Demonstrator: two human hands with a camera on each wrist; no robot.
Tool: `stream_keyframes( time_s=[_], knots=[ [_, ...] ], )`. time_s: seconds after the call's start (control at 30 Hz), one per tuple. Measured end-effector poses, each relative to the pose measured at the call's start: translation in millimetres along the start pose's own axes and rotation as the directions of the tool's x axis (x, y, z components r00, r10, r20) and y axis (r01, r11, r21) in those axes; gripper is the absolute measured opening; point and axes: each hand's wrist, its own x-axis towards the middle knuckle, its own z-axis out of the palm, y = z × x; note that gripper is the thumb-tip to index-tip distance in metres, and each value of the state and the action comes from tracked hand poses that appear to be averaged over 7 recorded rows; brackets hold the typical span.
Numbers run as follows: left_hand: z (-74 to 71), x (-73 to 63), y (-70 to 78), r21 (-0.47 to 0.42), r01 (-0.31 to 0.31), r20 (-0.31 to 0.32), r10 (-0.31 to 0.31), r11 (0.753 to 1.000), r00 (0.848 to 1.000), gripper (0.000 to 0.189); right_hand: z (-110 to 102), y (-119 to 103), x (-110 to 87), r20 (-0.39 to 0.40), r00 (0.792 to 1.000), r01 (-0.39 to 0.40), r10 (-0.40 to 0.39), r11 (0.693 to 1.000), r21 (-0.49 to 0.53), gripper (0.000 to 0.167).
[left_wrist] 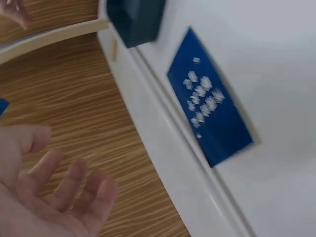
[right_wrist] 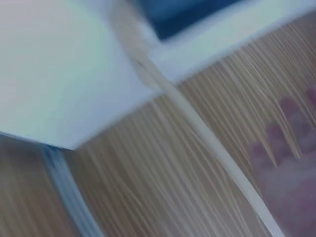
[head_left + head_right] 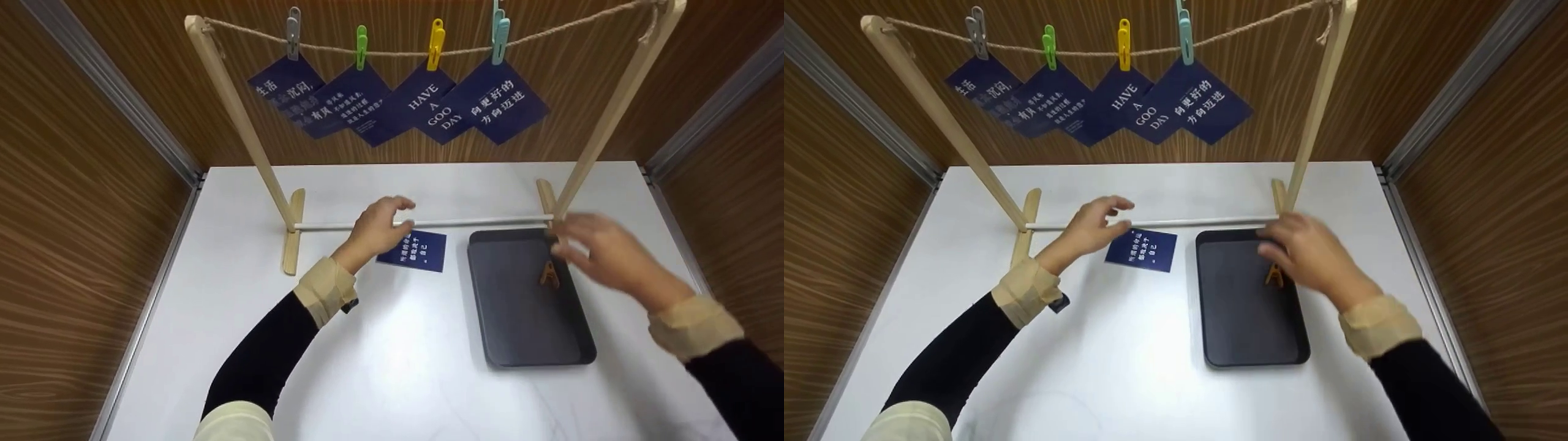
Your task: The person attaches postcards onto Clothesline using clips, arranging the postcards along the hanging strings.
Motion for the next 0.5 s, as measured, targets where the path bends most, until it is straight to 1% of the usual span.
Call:
stream_keyframes(
  time_s=[0.07,0.1,0.13,0.2,0.27,0.3,0.37,0.43,0.5],
  knots=[
    [9.6,-8.9,-4.5,0.137,0.015,0.09,-0.028,0.99,0.996,0.047,15,-3,-24.6,0.106,0.992,-0.059,0.063,0.997,-0.042,0.037],
    [15.6,-12.8,-7.9,0.19,0.017,0.14,-0.044,0.982,0.989,0.053,23,-5,-35.0,0.15,0.985,-0.081,0.09,0.994,-0.069,0.042],
    [21.8,-17.0,-11.3,0.238,0.015,0.192,-0.062,0.971,0.979,0.059,30,-7,-44.4,0.182,0.977,-0.091,0.108,0.991,-0.098,0.047],
    [34.1,-25.3,-18.8,0.317,0.002,0.282,-0.096,0.949,0.955,0.07,43,-11,-59.3,0.227,0.966,-0.094,0.128,0.984,-0.152,0.056],
    [44.6,-33.2,-26.4,0.363,-0.006,0.339,-0.126,0.932,0.932,0.078,53,-15,-69.9,0.242,0.961,-0.084,0.131,0.977,-0.195,0.063],
    [48.4,-37.2,-29.8,0.378,-0.006,0.355,-0.139,0.926,0.924,0.079,58,-17,-73.9,0.245,0.961,-0.079,0.131,0.975,-0.209,0.065],
    [54.0,-45.0,-35.5,0.398,0.01,0.364,-0.168,0.918,0.916,0.079,65,-19,-79.7,0.242,0.961,-0.079,0.136,0.969,-0.234,0.068],
    [56.8,-53.2,-39.4,0.4,0.035,0.358,-0.191,0.916,0.914,0.079,69,-21,-84.0,0.235,0.961,-0.084,0.145,0.965,-0.249,0.068],
    [58.9,-61.5,-42.0,0.402,0.045,0.348,-0.197,0.915,0.917,0.079,72,-22,-87.9,0.241,0.956,-0.105,0.169,0.96,-0.26,0.069]
  ],
)
